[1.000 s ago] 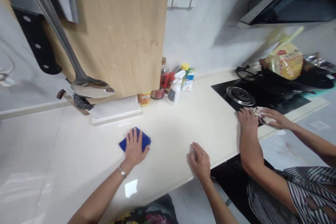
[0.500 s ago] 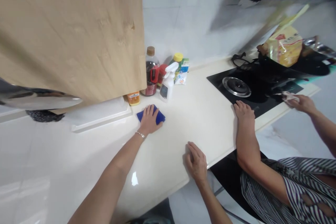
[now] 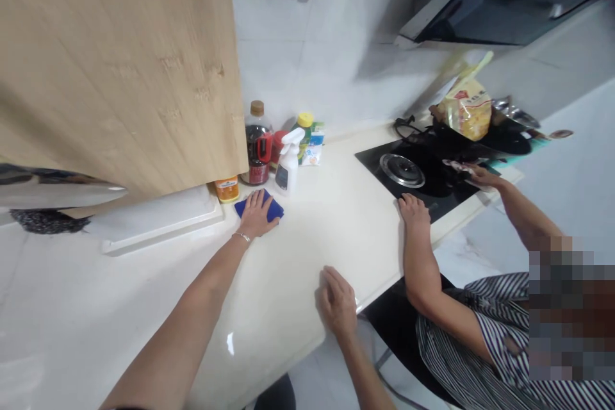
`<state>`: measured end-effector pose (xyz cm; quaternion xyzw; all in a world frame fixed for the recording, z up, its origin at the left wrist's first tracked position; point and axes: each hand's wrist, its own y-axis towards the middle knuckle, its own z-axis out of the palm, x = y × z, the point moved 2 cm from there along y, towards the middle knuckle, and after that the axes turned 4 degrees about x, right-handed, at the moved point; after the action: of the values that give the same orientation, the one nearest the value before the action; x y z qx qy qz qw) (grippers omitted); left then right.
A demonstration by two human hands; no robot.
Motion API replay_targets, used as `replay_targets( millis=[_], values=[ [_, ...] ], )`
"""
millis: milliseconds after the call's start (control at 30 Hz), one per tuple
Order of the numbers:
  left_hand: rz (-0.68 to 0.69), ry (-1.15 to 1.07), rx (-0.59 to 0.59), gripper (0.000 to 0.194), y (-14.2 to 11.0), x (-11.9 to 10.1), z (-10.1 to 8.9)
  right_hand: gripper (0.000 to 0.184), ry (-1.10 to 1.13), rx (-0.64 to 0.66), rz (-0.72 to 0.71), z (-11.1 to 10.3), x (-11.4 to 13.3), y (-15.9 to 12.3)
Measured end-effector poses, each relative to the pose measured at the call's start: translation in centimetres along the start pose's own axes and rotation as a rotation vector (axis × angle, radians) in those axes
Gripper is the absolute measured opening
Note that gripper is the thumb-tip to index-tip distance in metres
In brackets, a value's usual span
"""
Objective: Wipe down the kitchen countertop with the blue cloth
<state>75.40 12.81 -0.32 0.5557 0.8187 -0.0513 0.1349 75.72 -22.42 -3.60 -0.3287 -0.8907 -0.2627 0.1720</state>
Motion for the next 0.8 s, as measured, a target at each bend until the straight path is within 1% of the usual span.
replay_targets(
  millis=[133, 333, 500, 600, 700, 800],
  values=[
    [0.027, 0.013, 0.006, 0.080, -3.5, -0.8, 0.0, 0.039, 0.011, -0.014, 0.002, 0.1, -0.3, -0.1],
    [0.073, 0.026, -0.007, 0.081, -10.2, -3.1, 0.6, 0.037, 0.000, -0.023, -0.002, 0.4, -0.5, -0.3],
    [0.082, -0.012, -0.036, 0.083, -15.7, -5.3, 1.3, 0.037, -0.014, -0.030, -0.030, 0.5, -0.6, -0.4],
    [0.098, -0.037, -0.033, 0.083, -19.4, -6.3, 1.3, 0.038, -0.008, -0.036, -0.046, 0.7, -0.8, -0.5],
    [0.115, -0.043, -0.008, 0.083, -23.1, -6.6, 0.8, 0.038, 0.004, -0.053, -0.056, 1.0, -1.1, -0.5],
    [0.140, -0.039, 0.021, 0.084, -26.5, -6.0, -0.1, 0.037, 0.004, -0.061, -0.067, 1.1, -1.2, -0.6]
  ],
)
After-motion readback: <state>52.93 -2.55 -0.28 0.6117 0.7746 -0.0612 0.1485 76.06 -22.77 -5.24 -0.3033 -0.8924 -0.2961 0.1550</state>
